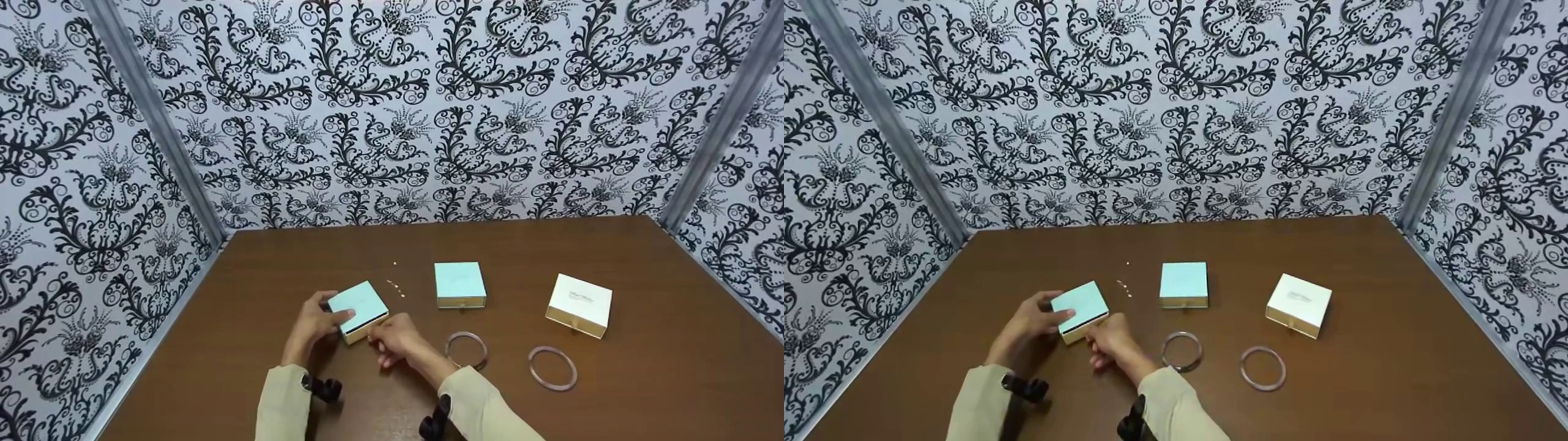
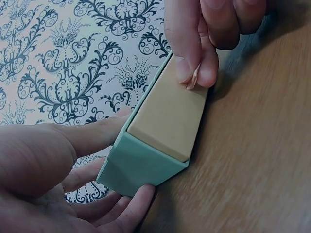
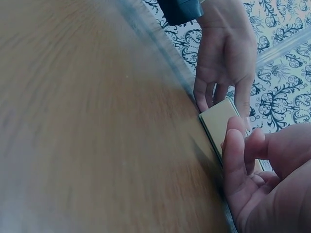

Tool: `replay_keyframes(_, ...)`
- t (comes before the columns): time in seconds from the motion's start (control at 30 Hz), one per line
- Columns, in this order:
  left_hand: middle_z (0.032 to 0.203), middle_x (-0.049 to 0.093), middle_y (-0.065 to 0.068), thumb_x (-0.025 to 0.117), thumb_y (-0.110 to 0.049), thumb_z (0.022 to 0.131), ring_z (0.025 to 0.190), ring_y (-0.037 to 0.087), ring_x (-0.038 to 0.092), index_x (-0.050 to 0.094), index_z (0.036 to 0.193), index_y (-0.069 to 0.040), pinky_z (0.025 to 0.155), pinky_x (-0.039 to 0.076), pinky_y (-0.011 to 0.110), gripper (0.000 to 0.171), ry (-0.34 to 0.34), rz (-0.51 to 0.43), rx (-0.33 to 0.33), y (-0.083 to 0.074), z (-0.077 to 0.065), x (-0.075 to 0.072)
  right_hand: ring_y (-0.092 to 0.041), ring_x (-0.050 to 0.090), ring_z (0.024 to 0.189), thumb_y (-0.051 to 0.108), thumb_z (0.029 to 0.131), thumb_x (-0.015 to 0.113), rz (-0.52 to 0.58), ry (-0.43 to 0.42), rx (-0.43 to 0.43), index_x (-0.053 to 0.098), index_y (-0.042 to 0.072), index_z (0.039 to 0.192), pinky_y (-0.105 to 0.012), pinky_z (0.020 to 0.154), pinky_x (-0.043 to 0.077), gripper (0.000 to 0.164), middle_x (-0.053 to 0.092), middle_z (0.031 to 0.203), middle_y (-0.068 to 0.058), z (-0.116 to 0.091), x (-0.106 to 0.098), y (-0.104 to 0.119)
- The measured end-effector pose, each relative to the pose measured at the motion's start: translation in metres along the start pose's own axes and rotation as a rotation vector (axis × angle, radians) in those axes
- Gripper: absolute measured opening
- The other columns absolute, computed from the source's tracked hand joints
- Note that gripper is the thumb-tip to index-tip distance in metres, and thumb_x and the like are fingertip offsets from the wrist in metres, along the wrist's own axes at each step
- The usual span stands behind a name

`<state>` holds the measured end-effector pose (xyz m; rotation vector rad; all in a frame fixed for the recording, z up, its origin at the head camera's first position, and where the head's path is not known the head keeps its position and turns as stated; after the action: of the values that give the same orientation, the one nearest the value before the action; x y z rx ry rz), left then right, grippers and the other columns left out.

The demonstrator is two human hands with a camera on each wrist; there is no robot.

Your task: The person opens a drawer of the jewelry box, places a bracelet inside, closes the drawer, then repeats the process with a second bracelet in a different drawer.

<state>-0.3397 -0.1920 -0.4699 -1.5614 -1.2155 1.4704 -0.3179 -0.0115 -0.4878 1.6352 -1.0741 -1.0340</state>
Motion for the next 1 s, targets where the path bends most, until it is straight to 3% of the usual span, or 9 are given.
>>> replay_keyframes(0.3,0.148,0.044,0.03,0.079,-0.014,0.087,0.106,0.028,0.062,0.05,0.142,-0.004,0.089,0.057,0.041,0.063,0.006,0.021,0.001,0.0014,-0.0004,-0.0006,-0.007,0.053,0.035,0.013,0.095,0.063,0.007,0.003,-0.009,0.07,-0.003,0.079,-0.021,0.036,0.045,0.023,0.048,0.047,0.005,0.0023,0.0017,-0.0021)
replay_keyframes(0.57,0.142,0.049,0.031,0.079,-0.011,0.086,0.098,0.025,0.064,0.051,0.141,0.0,0.084,0.058,0.038,0.063,0.005,0.009,0.037,0.0003,0.0007,-0.001,-0.008,0.055,0.037,0.016,0.096,0.064,0.002,0.003,0.013,0.071,-0.001,0.08,-0.021,0.037,0.046,0.025,0.049,0.05,0.004,0.0029,0.0016,0.0003)
replay_keyframes(1.0,0.144,0.046,0.032,0.079,-0.011,0.086,0.1,0.026,0.064,0.05,0.141,0.002,0.085,0.058,0.039,0.063,0.013,-0.001,0.042,0.0003,-0.0008,-0.0008,-0.008,0.054,0.036,0.018,0.096,0.064,0.013,0.004,0.029,0.071,-0.002,0.081,-0.021,0.037,0.046,0.026,0.051,0.049,0.003,0.0045,0.0017,-0.0004)
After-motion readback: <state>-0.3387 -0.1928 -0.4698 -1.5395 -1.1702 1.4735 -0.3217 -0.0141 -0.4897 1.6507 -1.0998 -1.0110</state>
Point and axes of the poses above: each hand's wrist, its own z-axis towards the middle knuckle, its own x-axis out of the palm, y = z × x, the point moved 3 cm from there along z, towards the middle knuckle
